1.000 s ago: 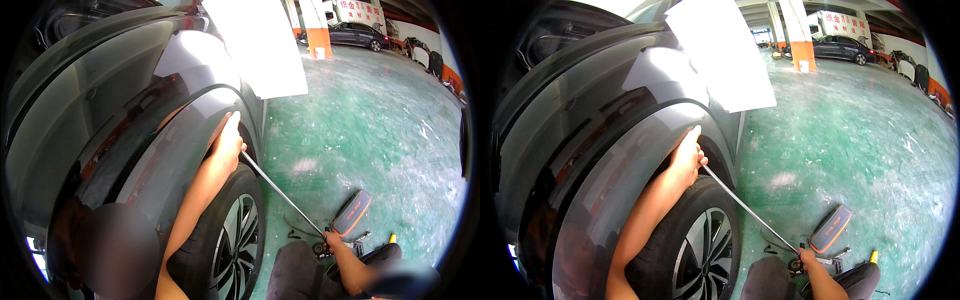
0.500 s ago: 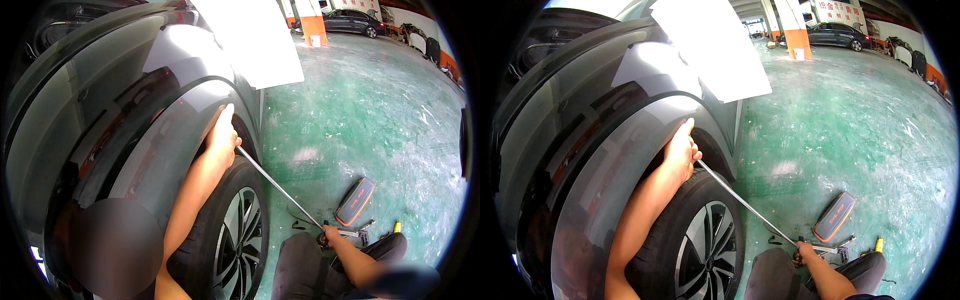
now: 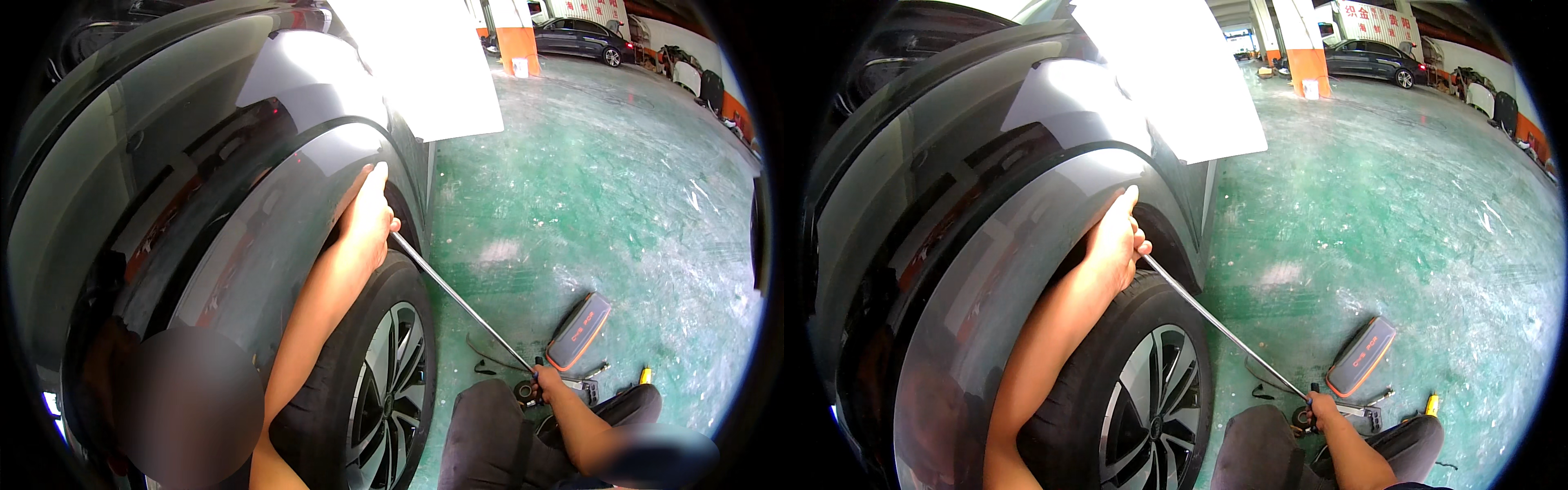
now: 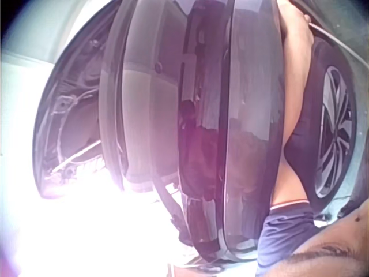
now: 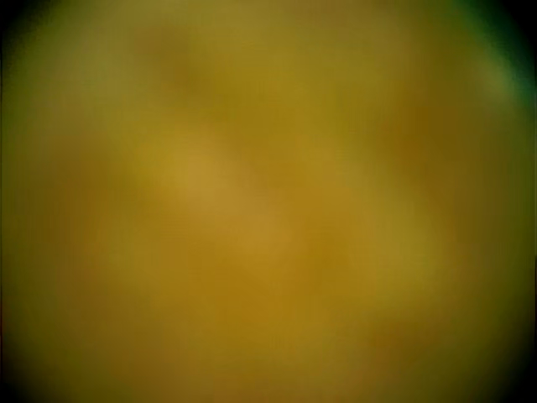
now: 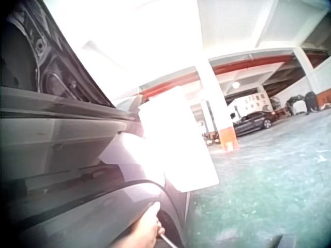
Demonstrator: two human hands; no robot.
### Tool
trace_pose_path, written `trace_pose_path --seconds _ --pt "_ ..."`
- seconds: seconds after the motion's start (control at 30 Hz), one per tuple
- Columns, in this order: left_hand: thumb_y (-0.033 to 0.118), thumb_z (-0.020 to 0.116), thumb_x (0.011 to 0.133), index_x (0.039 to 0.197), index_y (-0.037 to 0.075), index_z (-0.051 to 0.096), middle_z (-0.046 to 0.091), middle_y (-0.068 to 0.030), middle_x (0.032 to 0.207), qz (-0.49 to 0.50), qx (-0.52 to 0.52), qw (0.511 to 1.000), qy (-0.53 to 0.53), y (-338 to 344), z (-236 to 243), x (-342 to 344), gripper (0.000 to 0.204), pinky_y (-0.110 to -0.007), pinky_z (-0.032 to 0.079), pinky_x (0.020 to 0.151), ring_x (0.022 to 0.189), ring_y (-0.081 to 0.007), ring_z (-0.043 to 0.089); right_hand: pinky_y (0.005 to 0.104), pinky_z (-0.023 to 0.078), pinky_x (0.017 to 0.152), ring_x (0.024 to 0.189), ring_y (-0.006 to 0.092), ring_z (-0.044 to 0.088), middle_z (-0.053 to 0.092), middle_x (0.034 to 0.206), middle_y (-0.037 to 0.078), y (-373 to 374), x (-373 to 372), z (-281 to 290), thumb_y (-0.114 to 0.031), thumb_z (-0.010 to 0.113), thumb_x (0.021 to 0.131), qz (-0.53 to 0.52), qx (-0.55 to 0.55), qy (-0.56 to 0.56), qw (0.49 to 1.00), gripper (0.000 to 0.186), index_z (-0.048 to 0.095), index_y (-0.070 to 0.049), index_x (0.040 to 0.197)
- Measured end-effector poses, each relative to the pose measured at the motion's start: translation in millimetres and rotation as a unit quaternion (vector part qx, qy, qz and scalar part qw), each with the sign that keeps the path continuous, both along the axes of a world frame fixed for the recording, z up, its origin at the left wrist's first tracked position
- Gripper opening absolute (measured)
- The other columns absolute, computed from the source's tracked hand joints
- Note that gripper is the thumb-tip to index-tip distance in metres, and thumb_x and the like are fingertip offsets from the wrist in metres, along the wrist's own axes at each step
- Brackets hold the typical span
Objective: The person is repairing a dent on the front wheel arch of a black car. They use a long metal rod to push the dent from the inside and a wooden mallet to tap the area from the outside. The person alternates between these actions to gradually flatten the damaged panel.
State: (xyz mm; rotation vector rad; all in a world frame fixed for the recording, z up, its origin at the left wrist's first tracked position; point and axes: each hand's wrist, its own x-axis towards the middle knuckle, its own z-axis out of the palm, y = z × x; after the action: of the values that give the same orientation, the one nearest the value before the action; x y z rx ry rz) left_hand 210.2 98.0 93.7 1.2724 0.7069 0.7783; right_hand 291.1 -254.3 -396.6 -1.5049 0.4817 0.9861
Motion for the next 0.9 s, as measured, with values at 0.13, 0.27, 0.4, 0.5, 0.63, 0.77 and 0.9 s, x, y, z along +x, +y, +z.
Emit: trace_pose_path --seconds 0.13,0.27,0.4,0.5,0.63,0.77,0.9 --pt "0.038 0.065 0.098 0.077 0.021 0.044 0.029 0.0071 0.058 -0.002 -0.003 1.0 -0.001 -2.7 2.4 -0.9 0.035 -0.029 0.037 0.052 0.048 -0.0084 0.03 0.0357 0.036 0.045 0.048 0.0166 0.042 0.045 0.065 0.005 -3.1 0.9 -1.7 -0.027 0.056 0.092 -0.005 -0.003 0.0 1.0 0.017 0.054 -0.013 0.083" --pt "0.039 0.065 0.098 0.079 0.021 0.046 0.03 0.0072 0.058 -0.001 -0.003 1.0 -0.003 -2.2 1.8 -1.1 0.033 -0.029 0.037 0.052 0.049 -0.0083 0.03 0.0378 0.039 0.046 0.048 0.0177 0.044 0.047 0.065 0.006 -4.2 -1.0 0.9 -0.027 0.058 0.091 -0.015 -0.005 -0.003 1.0 0.02 0.056 -0.01 0.082" --pt "0.039 0.065 0.098 0.082 0.02 0.047 0.03 0.0071 0.058 -0.001 -0.005 1.0 -0.003 -0.6 0.8 -1.1 0.031 -0.029 0.037 0.052 0.049 -0.0082 0.03 0.0378 0.038 0.045 0.049 0.018 0.044 0.048 0.065 0.006 -3.4 -2.0 3.3 -0.027 0.059 0.091 -0.009 -0.002 0.001 1.0 0.02 0.056 -0.01 0.08" --pt "0.039 0.064 0.098 0.083 0.02 0.048 0.028 0.0071 0.058 -0.006 -0.003 1.0 0.003 -0.7 1.7 -1.6 0.029 -0.028 0.036 0.052 0.047 -0.0079 0.028 0.0372 0.037 0.045 0.049 0.018 0.044 0.046 0.064 0.005 -0.5 -4.6 -6.3 -0.027 0.059 0.09 -0.008 0.019 0.004 1.0 0.02 0.055 -0.011 0.078" --pt "0.038 0.063 0.099 0.09 0.019 0.052 0.026 0.0071 0.058 0.011 0.024 0.999 0.033 0.7 1.7 0.8 0.023 -0.027 0.035 0.05 0.045 -0.0075 0.025 0.0355 0.033 0.045 0.048 0.0172 0.04 0.041 0.061 0.004 31.2 -30.0 -11.2 -0.031 0.055 0.094 -0.01 0.047 0.024 0.999 0.024 0.046 -0.015 0.078" --pt "0.038 0.062 0.099 0.098 0.018 0.053 0.026 0.0071 0.059 0.015 0.037 0.997 0.059 1.1 2.5 1.9 0.022 -0.027 0.034 0.049 0.045 -0.0074 0.024 0.0362 0.034 0.045 0.05 0.0174 0.041 0.042 0.062 0.005 43.4 -31.7 -24.4 -0.031 0.054 0.094 -0.003 0.049 0.032 0.998 0.024 0.047 -0.015 0.078" --pt "0.038 0.063 0.099 0.1 0.017 0.054 0.027 0.0069 0.059 0.006 0.038 0.998 0.056 4.5 -0.1 2.8 0.023 -0.027 0.035 0.05 0.046 -0.0077 0.025 0.0356 0.034 0.045 0.05 0.0169 0.041 0.043 0.063 0.004 37.7 -24.5 -21.2 -0.029 0.056 0.093 -0.008 0.051 0.025 0.998 0.022 0.049 -0.014 0.077"
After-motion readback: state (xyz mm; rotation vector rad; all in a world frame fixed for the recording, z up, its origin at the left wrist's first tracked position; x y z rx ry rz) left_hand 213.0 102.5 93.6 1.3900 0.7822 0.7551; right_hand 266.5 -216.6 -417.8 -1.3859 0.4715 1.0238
